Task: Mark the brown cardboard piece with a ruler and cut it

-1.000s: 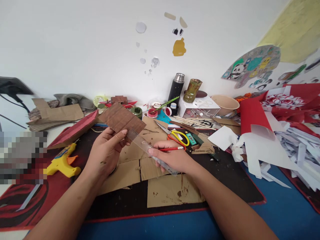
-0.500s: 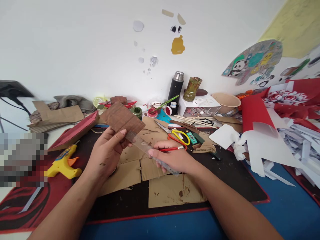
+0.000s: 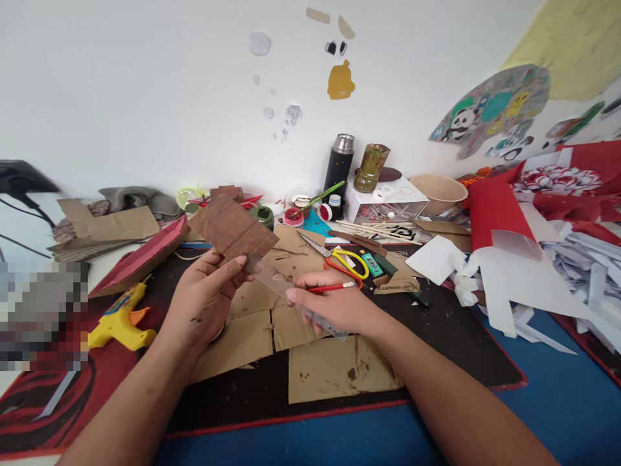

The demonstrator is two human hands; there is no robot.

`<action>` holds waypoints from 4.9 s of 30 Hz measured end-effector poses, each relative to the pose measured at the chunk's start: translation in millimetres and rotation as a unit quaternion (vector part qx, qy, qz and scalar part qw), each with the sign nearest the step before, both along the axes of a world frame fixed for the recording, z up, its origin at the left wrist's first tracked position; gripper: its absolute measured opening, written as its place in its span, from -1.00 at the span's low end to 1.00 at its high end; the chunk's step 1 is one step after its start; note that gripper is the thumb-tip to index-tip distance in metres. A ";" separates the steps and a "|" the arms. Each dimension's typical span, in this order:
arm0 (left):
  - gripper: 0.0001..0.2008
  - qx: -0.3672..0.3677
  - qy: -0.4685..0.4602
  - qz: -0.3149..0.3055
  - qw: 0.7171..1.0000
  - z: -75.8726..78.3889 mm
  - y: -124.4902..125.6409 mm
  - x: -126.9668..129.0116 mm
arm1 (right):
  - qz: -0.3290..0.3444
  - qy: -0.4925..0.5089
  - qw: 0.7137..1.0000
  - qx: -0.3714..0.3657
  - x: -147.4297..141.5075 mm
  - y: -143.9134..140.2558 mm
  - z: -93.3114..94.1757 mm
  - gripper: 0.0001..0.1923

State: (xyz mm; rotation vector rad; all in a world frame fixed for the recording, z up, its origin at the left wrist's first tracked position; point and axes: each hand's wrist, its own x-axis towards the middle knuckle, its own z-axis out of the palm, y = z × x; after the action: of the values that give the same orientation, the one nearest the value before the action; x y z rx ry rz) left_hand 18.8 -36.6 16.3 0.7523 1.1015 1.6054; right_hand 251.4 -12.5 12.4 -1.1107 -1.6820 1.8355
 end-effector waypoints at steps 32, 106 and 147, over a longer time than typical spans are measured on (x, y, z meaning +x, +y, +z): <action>-0.64 -0.005 -0.073 0.034 0.997 -1.2 3.4 4.5 | 0.013 0.017 1.000 0.008 0.6 0.0 -3.8 -0.73; -0.61 -0.040 0.048 -0.076 0.995 -6.1 -9.2 22.0 | -0.024 0.077 0.997 -0.001 -4.2 3.3 -2.3 -0.53; -0.65 -0.024 0.087 -0.074 0.993 -5.7 -13.3 28.0 | -0.032 0.141 0.989 0.038 -8.2 -2.3 -4.0 -0.74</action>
State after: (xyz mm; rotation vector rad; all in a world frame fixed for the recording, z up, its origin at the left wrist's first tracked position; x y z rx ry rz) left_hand 46.8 -49.9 10.5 0.9329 1.1751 1.4034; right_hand 243.2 -14.8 8.4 -0.8203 -1.5204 1.7777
